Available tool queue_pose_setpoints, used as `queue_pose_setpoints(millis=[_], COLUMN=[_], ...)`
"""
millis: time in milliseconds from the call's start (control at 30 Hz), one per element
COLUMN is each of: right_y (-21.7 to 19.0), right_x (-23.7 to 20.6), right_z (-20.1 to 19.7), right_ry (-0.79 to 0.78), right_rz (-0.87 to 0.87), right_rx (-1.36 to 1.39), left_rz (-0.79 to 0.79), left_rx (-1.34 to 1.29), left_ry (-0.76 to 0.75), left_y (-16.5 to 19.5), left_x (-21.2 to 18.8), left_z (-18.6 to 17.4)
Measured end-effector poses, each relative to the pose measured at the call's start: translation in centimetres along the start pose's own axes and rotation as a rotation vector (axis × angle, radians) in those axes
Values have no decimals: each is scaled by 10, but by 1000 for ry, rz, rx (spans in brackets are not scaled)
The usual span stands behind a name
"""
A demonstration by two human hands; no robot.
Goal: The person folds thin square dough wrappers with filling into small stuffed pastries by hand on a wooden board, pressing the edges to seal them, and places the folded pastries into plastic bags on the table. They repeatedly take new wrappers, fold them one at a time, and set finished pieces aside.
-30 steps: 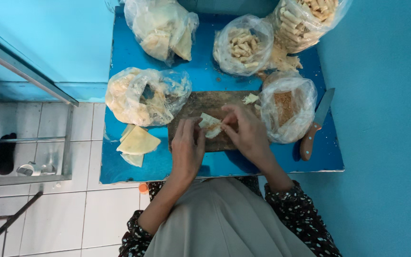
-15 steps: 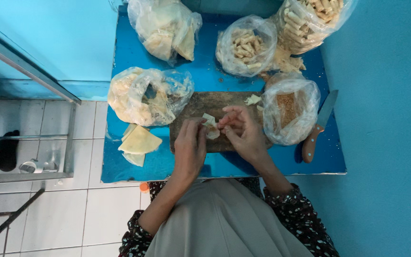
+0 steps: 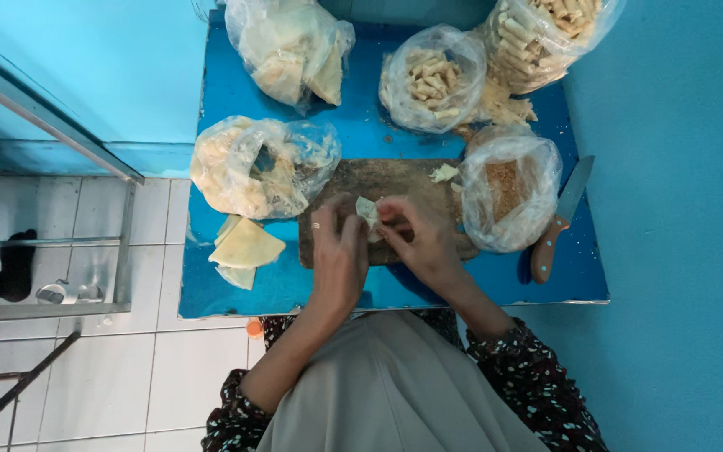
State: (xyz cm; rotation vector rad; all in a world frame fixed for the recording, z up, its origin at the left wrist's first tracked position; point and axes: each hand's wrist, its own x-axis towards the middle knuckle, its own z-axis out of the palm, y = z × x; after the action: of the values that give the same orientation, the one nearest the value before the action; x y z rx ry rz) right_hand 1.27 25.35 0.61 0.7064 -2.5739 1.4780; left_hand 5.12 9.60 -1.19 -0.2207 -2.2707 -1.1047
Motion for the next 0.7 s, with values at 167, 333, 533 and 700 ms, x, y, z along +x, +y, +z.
queue_pose_setpoints(millis=[167, 333, 533, 700], right_y=[-10, -15, -7, 7], right_x=[5, 15, 32, 46], right_z=[-13, -32, -27, -23], right_ry=[-65, -195, -241, -293], right_rz=[-261, -376, -381, -62], right_rx=[-212, -235, -279, -127], left_rz=[278, 427, 209, 171], left_rx=[350, 544, 240, 320], left_ry=[-126, -254, -244, -204], left_y=[-1, -13, -29, -25], left_x=[0, 5, 20, 19], left_z=[-16, -18, -13, -10])
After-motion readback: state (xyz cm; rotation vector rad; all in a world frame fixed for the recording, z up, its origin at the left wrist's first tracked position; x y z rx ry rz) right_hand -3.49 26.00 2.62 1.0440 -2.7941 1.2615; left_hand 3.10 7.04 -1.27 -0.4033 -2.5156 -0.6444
